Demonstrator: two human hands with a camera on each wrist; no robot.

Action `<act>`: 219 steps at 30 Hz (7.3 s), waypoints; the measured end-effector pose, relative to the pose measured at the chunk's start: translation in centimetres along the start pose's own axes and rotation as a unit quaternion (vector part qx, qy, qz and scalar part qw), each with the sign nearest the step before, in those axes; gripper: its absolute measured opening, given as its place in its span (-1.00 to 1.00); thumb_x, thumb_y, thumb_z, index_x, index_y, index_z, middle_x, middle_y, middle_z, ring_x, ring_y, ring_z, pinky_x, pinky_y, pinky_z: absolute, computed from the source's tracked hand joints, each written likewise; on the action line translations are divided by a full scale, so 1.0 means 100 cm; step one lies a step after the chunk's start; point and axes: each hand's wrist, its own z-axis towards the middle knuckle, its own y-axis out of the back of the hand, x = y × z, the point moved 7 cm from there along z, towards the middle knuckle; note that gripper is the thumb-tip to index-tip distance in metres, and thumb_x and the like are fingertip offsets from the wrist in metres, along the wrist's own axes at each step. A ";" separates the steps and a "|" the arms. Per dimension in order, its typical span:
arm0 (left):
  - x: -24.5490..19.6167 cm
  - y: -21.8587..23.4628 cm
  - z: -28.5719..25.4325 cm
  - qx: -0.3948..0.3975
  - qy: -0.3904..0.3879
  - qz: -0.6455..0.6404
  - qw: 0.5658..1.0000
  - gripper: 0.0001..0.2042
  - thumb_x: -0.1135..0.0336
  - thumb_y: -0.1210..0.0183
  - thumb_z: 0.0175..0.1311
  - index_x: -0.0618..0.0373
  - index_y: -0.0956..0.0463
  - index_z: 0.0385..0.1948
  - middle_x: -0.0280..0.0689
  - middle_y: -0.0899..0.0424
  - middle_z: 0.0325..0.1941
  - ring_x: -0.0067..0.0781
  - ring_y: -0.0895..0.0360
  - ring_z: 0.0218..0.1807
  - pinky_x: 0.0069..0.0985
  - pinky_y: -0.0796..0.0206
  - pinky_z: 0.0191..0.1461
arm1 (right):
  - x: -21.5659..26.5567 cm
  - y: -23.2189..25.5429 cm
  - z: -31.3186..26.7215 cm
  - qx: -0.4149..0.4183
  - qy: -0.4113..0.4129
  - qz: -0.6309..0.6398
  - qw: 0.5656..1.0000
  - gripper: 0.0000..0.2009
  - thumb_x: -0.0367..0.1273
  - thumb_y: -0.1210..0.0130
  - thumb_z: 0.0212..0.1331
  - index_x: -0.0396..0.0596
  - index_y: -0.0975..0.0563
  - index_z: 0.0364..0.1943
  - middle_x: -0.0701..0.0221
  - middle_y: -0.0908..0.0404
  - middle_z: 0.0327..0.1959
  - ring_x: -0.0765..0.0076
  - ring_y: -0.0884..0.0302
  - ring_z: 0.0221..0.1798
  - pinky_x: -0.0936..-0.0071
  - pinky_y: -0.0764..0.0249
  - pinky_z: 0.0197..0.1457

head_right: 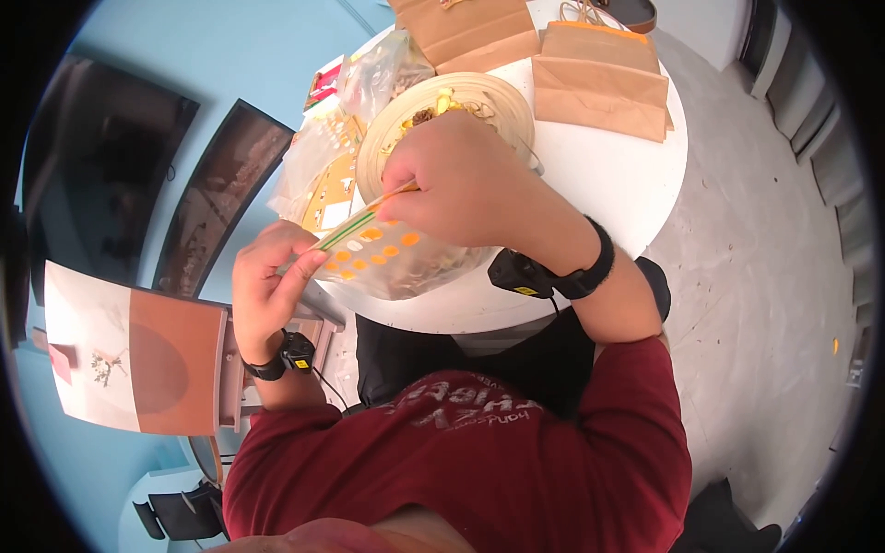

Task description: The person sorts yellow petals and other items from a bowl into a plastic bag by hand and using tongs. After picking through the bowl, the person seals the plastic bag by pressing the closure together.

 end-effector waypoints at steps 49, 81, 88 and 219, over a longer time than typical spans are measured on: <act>0.163 -0.055 0.257 -0.029 -0.076 0.514 0.854 -0.79 0.28 -0.25 0.16 0.13 -0.77 -0.26 -0.05 -0.79 -0.20 0.09 -0.73 -0.10 -0.04 -0.54 0.00 | -0.021 0.081 -0.041 -0.083 -0.096 -0.118 0.985 -0.86 -0.38 -0.40 0.18 -0.15 -0.70 -0.39 0.43 -0.58 -0.58 0.47 -0.36 -0.56 0.46 -0.25 -0.46; 0.069 0.094 0.041 -0.395 -0.067 0.348 0.848 -0.76 0.46 -0.35 0.38 0.20 -0.75 0.04 -0.21 -0.83 0.03 -0.48 -0.76 -0.13 -0.60 -0.56 -0.02 | -0.029 0.061 -0.030 -0.021 -0.108 -0.118 0.987 -0.86 -0.39 -0.32 0.19 -0.18 -0.65 -0.42 0.27 -0.61 -0.58 0.19 -0.54 -0.53 0.34 -0.43 -0.39; 0.100 -0.015 -0.017 -0.244 -0.092 0.357 0.897 -0.72 0.62 -0.35 0.21 0.18 -0.74 -0.04 -0.13 -0.79 0.06 -0.11 -0.74 0.00 -0.35 -0.57 0.05 | -0.039 0.041 -0.031 0.030 -0.093 -0.134 0.986 -0.89 -0.40 -0.36 0.20 -0.16 -0.68 -0.36 0.39 -0.64 -0.53 0.39 -0.48 -0.50 0.45 -0.35 -0.41; 0.034 -0.037 0.052 -0.007 0.068 0.130 0.989 -0.43 0.30 -0.39 0.21 0.18 -0.55 0.30 0.17 -0.71 0.07 0.19 -0.69 0.08 -0.15 -0.55 0.10 | -0.141 0.046 -0.047 0.003 -0.361 -0.322 0.875 -0.70 -0.25 -0.17 0.28 -0.29 -0.55 -0.24 -0.09 -0.70 -0.26 -0.23 -0.68 -0.11 0.00 -0.58 -0.01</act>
